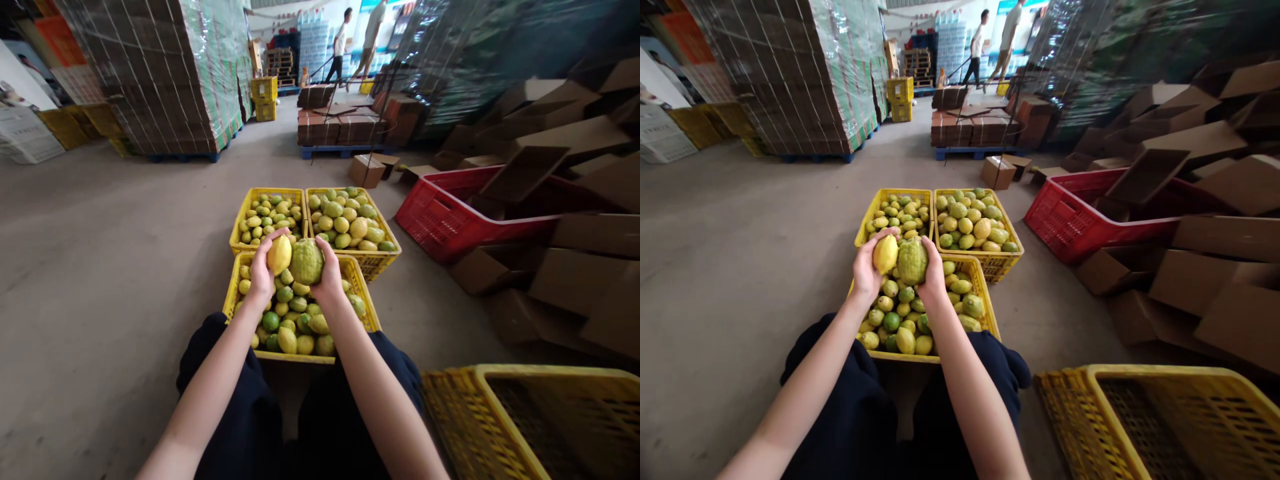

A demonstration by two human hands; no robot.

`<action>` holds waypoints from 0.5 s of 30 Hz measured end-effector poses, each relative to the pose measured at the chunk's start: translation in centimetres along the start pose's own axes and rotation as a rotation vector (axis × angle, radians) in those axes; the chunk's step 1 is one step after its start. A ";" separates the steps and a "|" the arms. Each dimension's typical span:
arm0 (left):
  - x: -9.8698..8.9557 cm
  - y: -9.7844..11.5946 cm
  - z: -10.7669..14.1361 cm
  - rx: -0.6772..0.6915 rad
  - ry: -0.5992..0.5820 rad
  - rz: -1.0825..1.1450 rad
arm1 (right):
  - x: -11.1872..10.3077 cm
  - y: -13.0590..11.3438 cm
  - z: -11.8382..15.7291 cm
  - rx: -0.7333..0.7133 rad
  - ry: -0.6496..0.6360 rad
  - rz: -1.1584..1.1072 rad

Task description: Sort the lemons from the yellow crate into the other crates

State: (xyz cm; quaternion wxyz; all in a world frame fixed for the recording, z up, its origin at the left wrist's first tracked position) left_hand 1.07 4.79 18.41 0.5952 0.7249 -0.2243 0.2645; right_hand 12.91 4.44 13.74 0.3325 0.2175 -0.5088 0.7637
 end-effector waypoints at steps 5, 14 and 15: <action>0.2 0.1 0.1 0.005 -0.010 0.003 | 0.1 -0.1 0.0 -0.007 -0.011 0.010; 0.0 -0.1 0.0 -0.009 0.000 0.002 | 0.1 -0.3 0.2 -0.017 0.006 0.015; 0.0 -0.1 0.0 -0.009 -0.003 0.003 | 0.1 -0.3 0.2 -0.012 0.016 0.019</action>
Point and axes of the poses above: each hand's wrist, its own z-axis away from the middle knuckle, its own x-axis out of the palm, y = z × x, the point moved 9 cm from there along -z, towards the middle knuckle, and after that the axes turned 8 degrees about z, right-handed, at the moved point
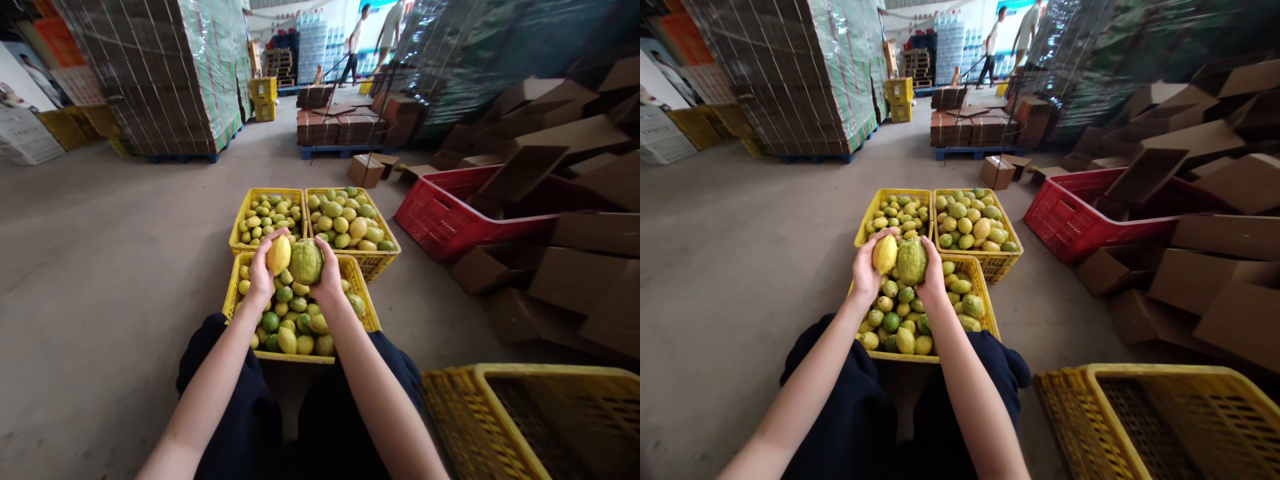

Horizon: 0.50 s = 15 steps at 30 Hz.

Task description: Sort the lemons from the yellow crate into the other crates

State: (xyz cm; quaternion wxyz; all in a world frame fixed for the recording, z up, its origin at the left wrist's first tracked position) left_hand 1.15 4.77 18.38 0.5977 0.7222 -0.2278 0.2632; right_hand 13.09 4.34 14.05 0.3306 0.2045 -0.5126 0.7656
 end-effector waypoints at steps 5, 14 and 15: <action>0.1 0.0 0.0 0.014 -0.025 0.006 | 0.0 0.1 0.1 0.012 0.009 -0.003; -0.1 0.0 -0.2 0.027 -0.023 -0.024 | 0.0 0.2 0.0 0.033 -0.003 -0.015; -0.1 0.0 -0.2 0.027 -0.024 -0.024 | 0.0 0.2 0.0 0.031 -0.007 -0.013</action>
Point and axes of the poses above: each hand's wrist, its own z-axis away from the middle knuckle, its own x-axis out of the palm, y = z × x, the point moved 9 cm from there along -z, towards the middle knuckle, and after that the axes turned 8 degrees about z, right-handed, at the moved point
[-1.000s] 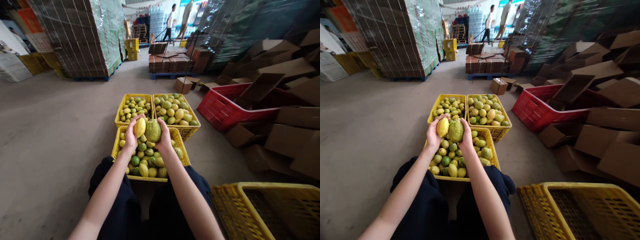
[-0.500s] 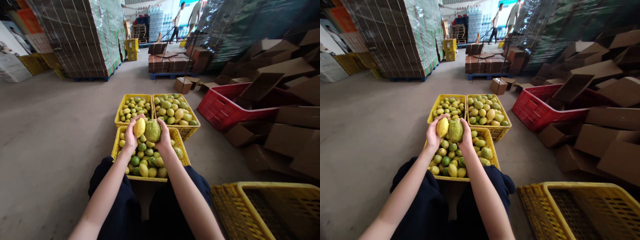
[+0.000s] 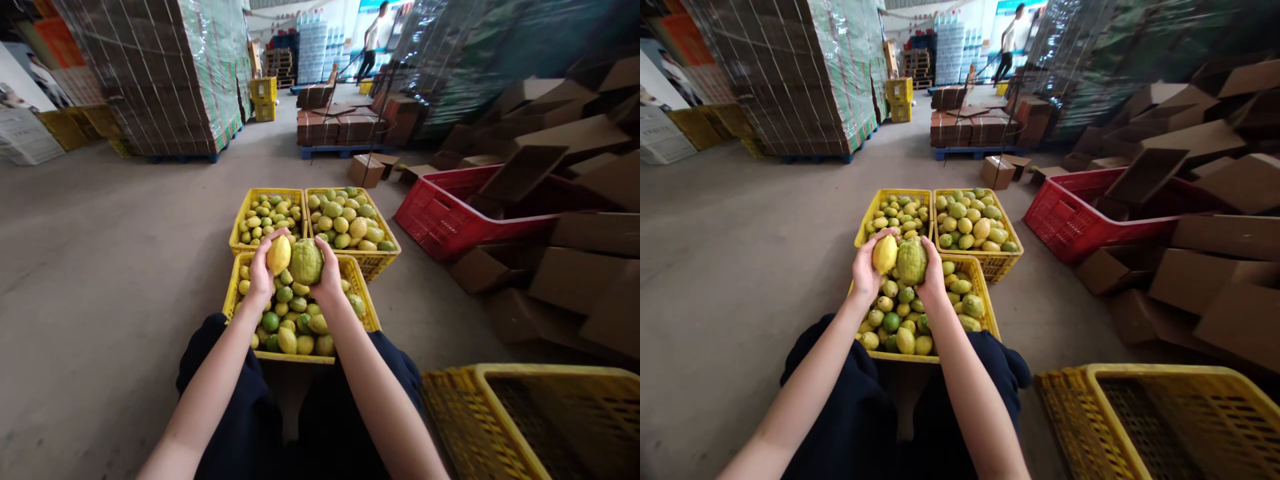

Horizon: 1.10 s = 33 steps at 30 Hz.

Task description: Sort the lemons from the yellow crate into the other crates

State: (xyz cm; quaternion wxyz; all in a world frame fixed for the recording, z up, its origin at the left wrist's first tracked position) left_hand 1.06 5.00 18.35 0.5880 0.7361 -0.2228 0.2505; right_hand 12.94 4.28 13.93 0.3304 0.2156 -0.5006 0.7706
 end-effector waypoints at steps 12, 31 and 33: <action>0.1 0.0 0.1 -0.008 0.004 0.005 | 0.2 -0.2 0.2 -0.014 -0.012 0.009; 0.1 0.1 0.1 0.001 0.002 -0.014 | 0.0 -0.1 0.3 0.000 0.028 0.014; 0.0 0.0 0.1 -0.002 0.000 -0.018 | 0.0 -0.1 0.3 -0.002 0.025 0.014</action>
Point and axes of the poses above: each hand's wrist, its own z-axis away from the middle knuckle, its own x-axis out of the palm, y = z × x, the point moved 9 cm from there along -z, towards the middle knuckle, and after that the axes turned 8 degrees about z, right-handed, at the moved point
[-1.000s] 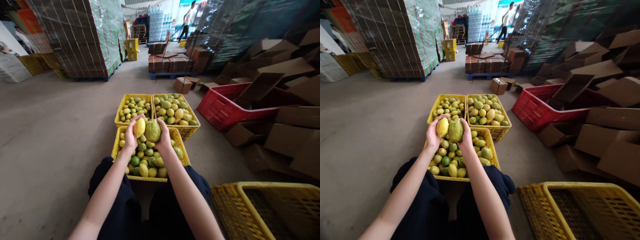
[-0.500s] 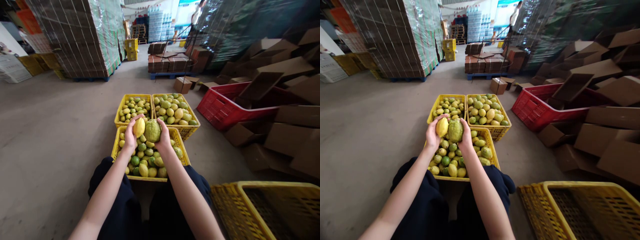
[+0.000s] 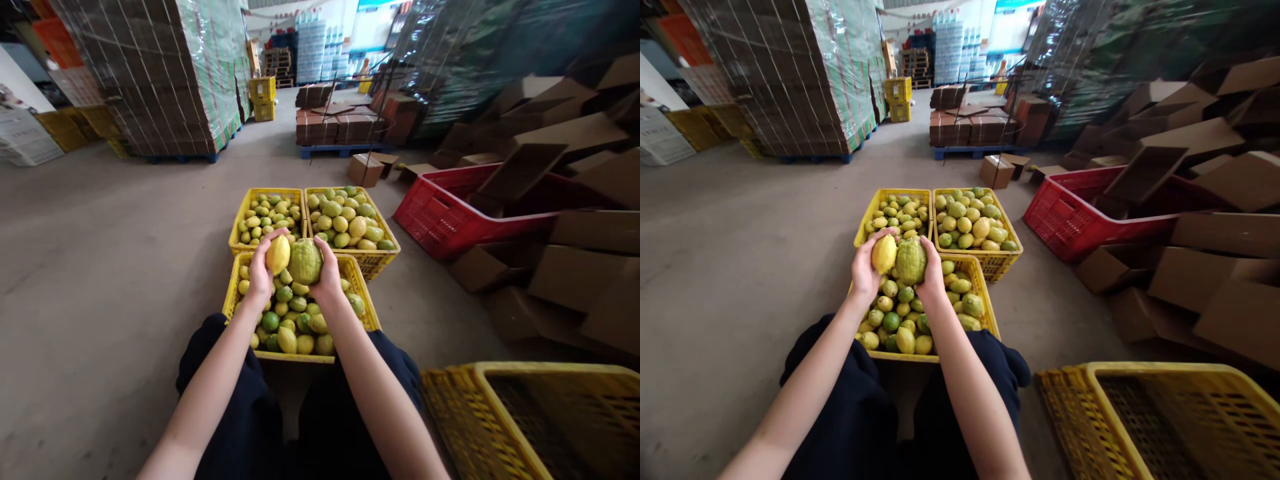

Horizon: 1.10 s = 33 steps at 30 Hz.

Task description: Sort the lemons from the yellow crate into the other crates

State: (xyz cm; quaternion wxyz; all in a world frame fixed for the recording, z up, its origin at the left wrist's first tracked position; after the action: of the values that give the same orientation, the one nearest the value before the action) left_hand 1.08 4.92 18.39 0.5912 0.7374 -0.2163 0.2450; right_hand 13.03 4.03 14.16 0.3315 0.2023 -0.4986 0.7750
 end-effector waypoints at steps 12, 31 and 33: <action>0.0 -0.1 0.0 -0.005 -0.003 0.020 | 0.1 -0.1 -0.1 -0.017 -0.014 0.007; -0.5 -0.6 -0.4 -0.061 0.037 0.127 | 0.5 -0.4 0.3 -0.045 -0.048 0.022; -0.6 -0.8 -0.4 -0.078 0.051 0.142 | 0.7 -0.6 0.4 -0.071 -0.061 0.024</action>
State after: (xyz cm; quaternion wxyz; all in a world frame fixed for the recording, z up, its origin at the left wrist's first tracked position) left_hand 1.07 5.49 17.51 0.6059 0.6901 -0.2625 0.2964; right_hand 12.98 4.05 15.12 0.3135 0.2080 -0.5380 0.7543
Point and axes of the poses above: each hand's wrist, its own z-axis away from the middle knuckle, its own x-axis out of the palm, y = z × x, the point moved 9 cm from there along -z, towards the middle knuckle, and after that the axes turned 8 degrees about z, right-handed, at the moved point
